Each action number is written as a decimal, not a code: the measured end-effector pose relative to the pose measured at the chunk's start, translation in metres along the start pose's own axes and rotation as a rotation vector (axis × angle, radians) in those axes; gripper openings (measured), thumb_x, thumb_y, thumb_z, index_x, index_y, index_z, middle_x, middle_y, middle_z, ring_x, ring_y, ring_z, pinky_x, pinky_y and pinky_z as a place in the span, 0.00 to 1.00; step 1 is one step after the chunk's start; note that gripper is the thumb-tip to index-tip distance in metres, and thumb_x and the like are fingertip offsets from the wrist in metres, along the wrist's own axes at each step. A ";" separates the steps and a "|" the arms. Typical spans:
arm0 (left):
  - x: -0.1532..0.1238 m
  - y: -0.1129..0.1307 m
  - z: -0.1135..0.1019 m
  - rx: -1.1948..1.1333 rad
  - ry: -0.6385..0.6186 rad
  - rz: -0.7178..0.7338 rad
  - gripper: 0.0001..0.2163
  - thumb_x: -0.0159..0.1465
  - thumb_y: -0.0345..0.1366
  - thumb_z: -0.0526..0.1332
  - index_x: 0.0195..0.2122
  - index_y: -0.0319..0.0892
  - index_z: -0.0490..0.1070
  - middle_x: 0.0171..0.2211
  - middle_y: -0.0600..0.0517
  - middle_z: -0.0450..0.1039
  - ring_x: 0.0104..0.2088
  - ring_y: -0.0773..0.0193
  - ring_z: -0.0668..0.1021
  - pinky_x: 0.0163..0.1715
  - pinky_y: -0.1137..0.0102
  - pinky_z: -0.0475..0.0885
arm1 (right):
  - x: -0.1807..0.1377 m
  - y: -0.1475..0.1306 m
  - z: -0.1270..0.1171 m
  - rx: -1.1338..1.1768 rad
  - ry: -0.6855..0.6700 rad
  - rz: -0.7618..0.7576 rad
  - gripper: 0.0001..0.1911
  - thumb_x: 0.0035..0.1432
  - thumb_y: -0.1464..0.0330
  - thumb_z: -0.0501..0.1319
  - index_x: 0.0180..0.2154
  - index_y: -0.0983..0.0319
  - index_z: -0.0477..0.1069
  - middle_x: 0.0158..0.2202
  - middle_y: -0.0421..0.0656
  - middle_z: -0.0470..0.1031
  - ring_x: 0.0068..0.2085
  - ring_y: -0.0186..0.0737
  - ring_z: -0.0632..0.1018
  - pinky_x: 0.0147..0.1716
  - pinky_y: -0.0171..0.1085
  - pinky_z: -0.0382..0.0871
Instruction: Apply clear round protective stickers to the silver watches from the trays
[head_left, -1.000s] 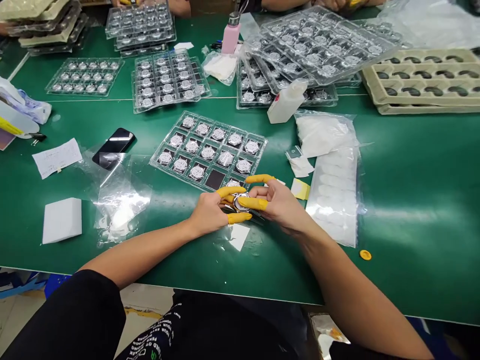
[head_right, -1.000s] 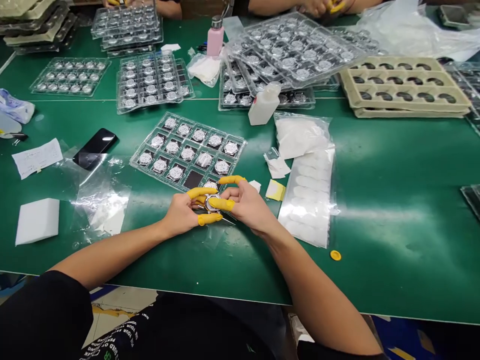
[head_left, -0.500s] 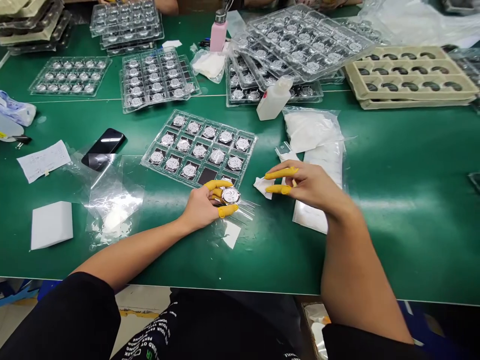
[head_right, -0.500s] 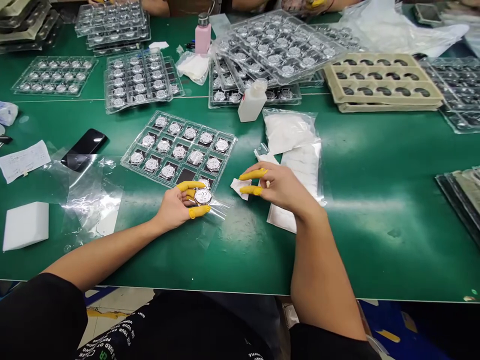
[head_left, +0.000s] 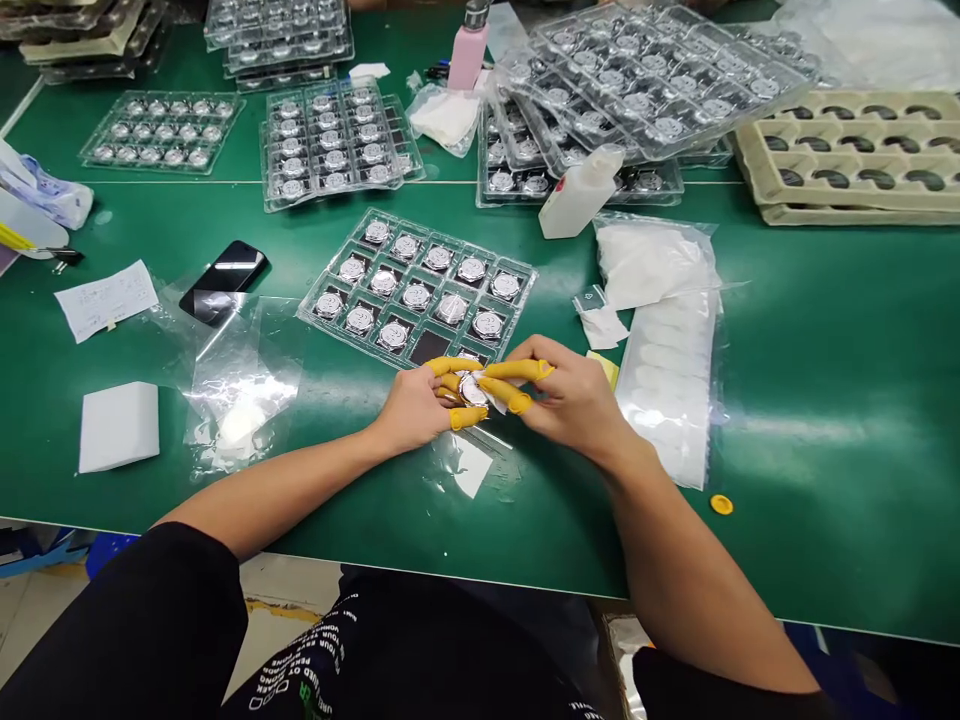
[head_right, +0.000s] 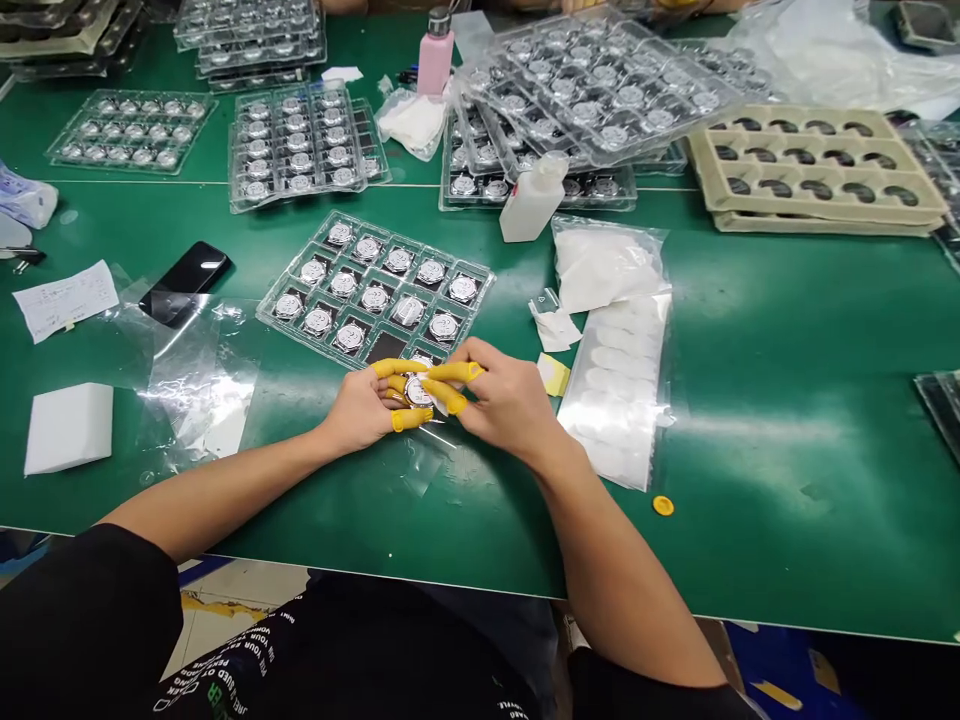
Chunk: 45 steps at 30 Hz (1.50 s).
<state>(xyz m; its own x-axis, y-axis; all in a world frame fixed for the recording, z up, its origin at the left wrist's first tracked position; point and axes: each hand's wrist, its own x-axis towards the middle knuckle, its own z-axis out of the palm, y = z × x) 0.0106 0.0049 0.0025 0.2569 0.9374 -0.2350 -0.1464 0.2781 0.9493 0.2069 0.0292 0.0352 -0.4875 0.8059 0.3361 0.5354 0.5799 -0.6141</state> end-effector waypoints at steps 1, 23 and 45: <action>0.000 0.000 0.000 -0.001 -0.001 -0.008 0.32 0.43 0.26 0.76 0.52 0.37 0.76 0.37 0.49 0.83 0.34 0.66 0.84 0.37 0.73 0.80 | 0.000 0.001 0.000 0.017 -0.021 -0.023 0.08 0.62 0.63 0.63 0.37 0.55 0.82 0.34 0.44 0.78 0.32 0.38 0.76 0.29 0.38 0.67; -0.002 0.001 0.002 -0.021 0.025 -0.048 0.32 0.43 0.27 0.77 0.52 0.37 0.77 0.34 0.51 0.81 0.31 0.69 0.81 0.35 0.74 0.78 | -0.003 0.017 0.007 0.181 0.091 -0.185 0.05 0.62 0.68 0.66 0.40 0.55 0.80 0.32 0.42 0.73 0.30 0.36 0.75 0.27 0.37 0.67; -0.001 -0.001 0.001 -0.016 -0.013 -0.024 0.33 0.42 0.28 0.78 0.52 0.38 0.76 0.38 0.48 0.83 0.34 0.65 0.83 0.39 0.71 0.80 | -0.001 0.016 0.005 0.219 0.058 -0.139 0.04 0.63 0.68 0.65 0.37 0.57 0.80 0.32 0.42 0.74 0.31 0.36 0.75 0.29 0.38 0.67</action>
<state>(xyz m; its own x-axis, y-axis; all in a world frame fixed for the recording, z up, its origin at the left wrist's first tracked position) 0.0112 0.0038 0.0021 0.2732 0.9276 -0.2549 -0.1553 0.3040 0.9399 0.2122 0.0375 0.0213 -0.5020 0.7293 0.4649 0.3010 0.6513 -0.6966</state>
